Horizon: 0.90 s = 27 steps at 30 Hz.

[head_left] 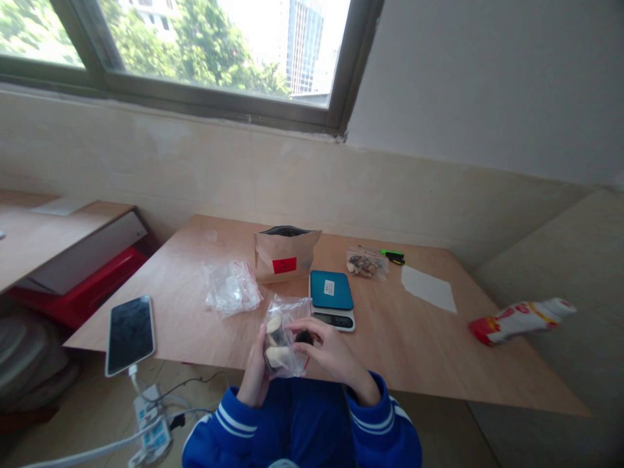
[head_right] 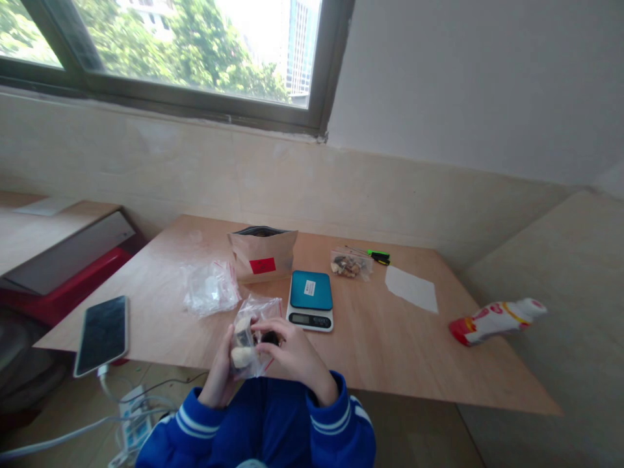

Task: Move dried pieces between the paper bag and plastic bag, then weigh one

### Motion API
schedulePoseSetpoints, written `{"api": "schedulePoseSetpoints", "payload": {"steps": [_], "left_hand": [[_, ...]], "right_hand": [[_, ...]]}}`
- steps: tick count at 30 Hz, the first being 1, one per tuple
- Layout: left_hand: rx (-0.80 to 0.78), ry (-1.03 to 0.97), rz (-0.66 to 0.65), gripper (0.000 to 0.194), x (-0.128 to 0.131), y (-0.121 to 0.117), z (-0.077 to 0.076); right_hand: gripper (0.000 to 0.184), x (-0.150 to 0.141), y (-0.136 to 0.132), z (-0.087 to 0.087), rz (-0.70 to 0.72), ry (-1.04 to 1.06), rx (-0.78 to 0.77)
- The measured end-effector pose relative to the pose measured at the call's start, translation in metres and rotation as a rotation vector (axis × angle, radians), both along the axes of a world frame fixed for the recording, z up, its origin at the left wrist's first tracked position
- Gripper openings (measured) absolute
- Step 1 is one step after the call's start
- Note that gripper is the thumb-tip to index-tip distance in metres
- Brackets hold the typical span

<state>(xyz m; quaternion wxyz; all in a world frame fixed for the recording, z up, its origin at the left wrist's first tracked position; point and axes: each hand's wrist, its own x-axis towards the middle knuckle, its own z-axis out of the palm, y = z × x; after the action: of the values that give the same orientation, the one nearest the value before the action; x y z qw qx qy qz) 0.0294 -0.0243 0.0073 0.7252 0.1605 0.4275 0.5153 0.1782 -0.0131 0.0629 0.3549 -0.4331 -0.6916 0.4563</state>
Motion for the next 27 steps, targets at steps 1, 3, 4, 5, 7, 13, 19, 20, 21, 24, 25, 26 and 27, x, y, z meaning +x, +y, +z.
{"api": "schedulePoseSetpoints", "payload": {"steps": [1, 3, 4, 5, 7, 13, 19, 20, 21, 24, 25, 26, 27], "left_hand": [[-0.016, -0.062, 0.007, 0.056, 0.001, 0.000, 0.002], [-0.044, -0.148, 0.015, 0.053, 0.002, 0.000, 0.003], [-0.049, -0.174, 0.030, 0.051, 0.002, 0.000, 0.002], [-0.051, -0.188, 0.048, 0.050, 0.002, 0.000, 0.002], [-0.068, -0.182, 0.082, 0.047, 0.001, 0.000, 0.000], [-0.072, -0.142, 0.215, 0.038, -0.003, 0.005, 0.004], [-0.050, -0.159, 0.176, 0.042, -0.010, 0.005, 0.004], [-0.050, -0.157, 0.172, 0.043, -0.012, 0.005, 0.002], [-0.049, -0.151, 0.172, 0.044, -0.013, 0.006, 0.001], [-0.041, -0.122, 0.161, 0.048, -0.019, 0.006, -0.002], [-0.040, -0.113, 0.153, 0.048, -0.020, 0.006, -0.003], [-0.034, -0.108, 0.144, 0.049, -0.021, 0.006, -0.004], [-0.026, -0.106, 0.138, 0.049, -0.021, 0.005, -0.005]], "right_hand": [[0.031, -0.002, 0.000, -0.001, -0.026, 0.030, -0.029], [0.037, -0.005, 0.000, -0.004, -0.077, 0.106, -0.088], [0.037, -0.006, 0.001, -0.006, -0.100, 0.147, -0.108], [0.036, -0.007, 0.001, -0.007, -0.120, 0.181, -0.118], [0.033, -0.006, 0.006, -0.006, -0.142, 0.233, -0.107], [0.021, -0.001, 0.066, 0.037, -0.276, 0.398, 0.196], [0.022, -0.024, 0.165, 0.071, -0.257, 0.323, 0.521], [0.020, -0.027, 0.175, 0.071, -0.233, 0.255, 0.545], [0.018, -0.029, 0.182, 0.069, -0.209, 0.179, 0.567], [0.016, -0.030, 0.190, 0.058, -0.140, -0.014, 0.606], [0.018, -0.029, 0.190, 0.055, -0.125, -0.050, 0.614], [0.020, -0.028, 0.189, 0.052, -0.113, -0.073, 0.617], [0.022, -0.027, 0.188, 0.050, -0.099, -0.088, 0.615]]}}
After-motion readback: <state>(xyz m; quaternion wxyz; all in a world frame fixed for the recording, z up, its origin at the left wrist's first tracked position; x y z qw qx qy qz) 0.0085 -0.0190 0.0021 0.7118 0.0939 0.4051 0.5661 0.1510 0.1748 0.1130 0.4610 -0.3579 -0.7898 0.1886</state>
